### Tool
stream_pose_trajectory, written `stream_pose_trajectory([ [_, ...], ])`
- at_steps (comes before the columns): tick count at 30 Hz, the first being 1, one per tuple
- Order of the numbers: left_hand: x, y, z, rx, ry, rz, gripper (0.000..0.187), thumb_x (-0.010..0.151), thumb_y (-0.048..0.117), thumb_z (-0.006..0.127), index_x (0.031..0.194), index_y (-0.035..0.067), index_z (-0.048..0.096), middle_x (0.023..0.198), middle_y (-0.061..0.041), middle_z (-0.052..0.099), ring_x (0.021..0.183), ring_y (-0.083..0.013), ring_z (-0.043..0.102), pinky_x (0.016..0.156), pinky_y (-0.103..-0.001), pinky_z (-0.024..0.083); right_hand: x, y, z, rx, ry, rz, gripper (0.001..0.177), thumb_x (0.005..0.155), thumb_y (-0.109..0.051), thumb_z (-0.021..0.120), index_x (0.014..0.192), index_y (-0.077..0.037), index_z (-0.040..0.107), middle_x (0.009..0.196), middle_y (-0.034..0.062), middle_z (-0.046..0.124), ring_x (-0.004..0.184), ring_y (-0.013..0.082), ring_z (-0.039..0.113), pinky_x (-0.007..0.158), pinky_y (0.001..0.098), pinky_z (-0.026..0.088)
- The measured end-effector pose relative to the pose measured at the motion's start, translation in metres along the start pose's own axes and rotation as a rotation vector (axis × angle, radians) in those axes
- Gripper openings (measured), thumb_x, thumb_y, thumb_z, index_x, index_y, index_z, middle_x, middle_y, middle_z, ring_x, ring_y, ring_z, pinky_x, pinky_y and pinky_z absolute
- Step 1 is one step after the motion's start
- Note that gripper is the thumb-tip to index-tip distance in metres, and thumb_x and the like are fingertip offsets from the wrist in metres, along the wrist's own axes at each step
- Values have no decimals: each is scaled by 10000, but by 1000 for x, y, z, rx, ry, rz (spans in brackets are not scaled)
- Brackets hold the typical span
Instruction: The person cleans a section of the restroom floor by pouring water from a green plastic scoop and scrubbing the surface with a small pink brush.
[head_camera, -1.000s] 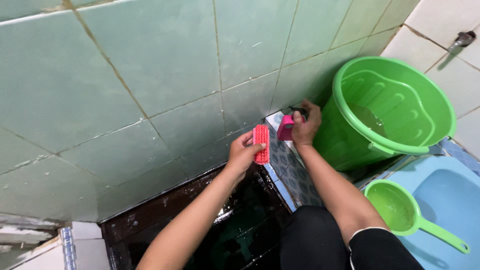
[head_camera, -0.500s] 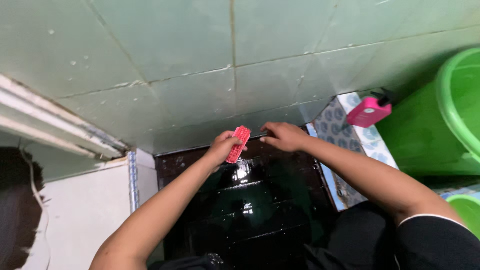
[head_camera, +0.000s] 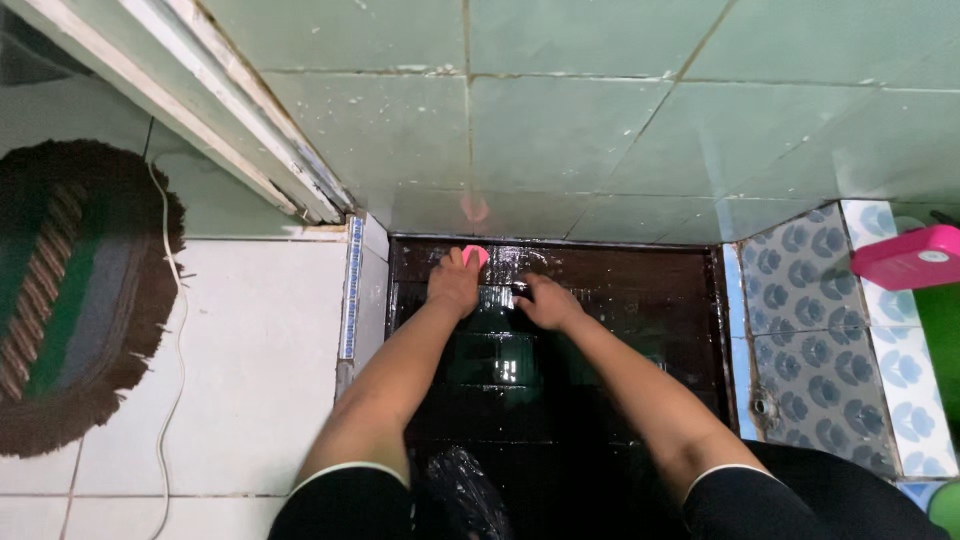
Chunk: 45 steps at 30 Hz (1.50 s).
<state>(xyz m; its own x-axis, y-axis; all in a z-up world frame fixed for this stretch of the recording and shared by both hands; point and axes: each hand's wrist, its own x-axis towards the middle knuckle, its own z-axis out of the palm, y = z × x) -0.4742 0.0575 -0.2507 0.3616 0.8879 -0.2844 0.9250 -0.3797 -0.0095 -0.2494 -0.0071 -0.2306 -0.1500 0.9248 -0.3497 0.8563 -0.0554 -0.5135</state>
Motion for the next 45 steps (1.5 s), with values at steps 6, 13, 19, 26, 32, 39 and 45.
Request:
stream_pose_trajectory([
  [6, -33, 13, 32, -148, -68, -482, 777, 1001, 421, 514, 1650, 270, 113, 1367, -157, 439, 1132, -326, 578, 857, -480, 552, 3, -24, 18, 23, 94, -40, 605, 904, -354, 682, 1396, -40, 522, 1381, 208, 586, 1271, 392, 567, 1055, 463, 469],
  [13, -40, -21, 34, -90, -149, -344, 751, 1066, 502, 410, 1670, 258, 36, 1119, -188, 627, 818, -308, 703, 667, -473, 590, 6, -27, 18, -69, 92, -23, 536, 914, -328, 658, 1377, -78, 558, 1339, 188, 609, 1236, 384, 585, 1019, 486, 477],
  [19, 1, 1, 67, -208, -18, -569, 838, 1039, 514, 420, 1656, 118, 13, 1042, -220, 678, 748, -284, 714, 574, -466, 596, 12, -17, 33, -105, 114, 46, 502, 919, -343, 674, 1325, -61, 580, 1281, 191, 633, 1215, 388, 601, 1012, 482, 495],
  [26, 4, -6, 79, -101, -39, -364, 736, 1083, 465, 427, 1679, 252, 51, 1014, -192, 703, 715, -289, 727, 522, -502, 582, 11, -12, 30, -40, 184, 3, 460, 920, -354, 671, 1317, -128, 620, 1235, 176, 660, 1151, 384, 640, 982, 482, 518],
  [32, 3, 0, 80, -245, -55, -579, 898, 1003, 534, 501, 1685, 164, 50, 1007, -235, 700, 700, -302, 739, 519, -487, 587, 1, -31, 15, -193, 135, 158, 523, 922, -376, 668, 1415, -222, 591, 1435, 130, 530, 1367, 340, 493, 1106, 503, 435],
  [39, 0, 2, 69, -152, -62, -280, 824, 1008, 520, 511, 1665, 251, 91, 1036, -192, 723, 790, -304, 759, 591, -477, 600, 6, -14, 33, -232, 146, 24, 708, 894, -390, 694, 1520, -174, 442, 1647, 144, 266, 1500, 411, 259, 1211, 538, 257],
  [45, -4, -16, 53, -255, -34, -537, 877, 997, 532, 525, 1667, 197, 68, 1003, -190, 729, 780, -286, 758, 585, -453, 609, 11, -8, 34, -237, 92, 14, 761, 885, -394, 703, 1544, -167, 399, 1665, 145, 214, 1513, 418, 231, 1220, 534, 240],
])
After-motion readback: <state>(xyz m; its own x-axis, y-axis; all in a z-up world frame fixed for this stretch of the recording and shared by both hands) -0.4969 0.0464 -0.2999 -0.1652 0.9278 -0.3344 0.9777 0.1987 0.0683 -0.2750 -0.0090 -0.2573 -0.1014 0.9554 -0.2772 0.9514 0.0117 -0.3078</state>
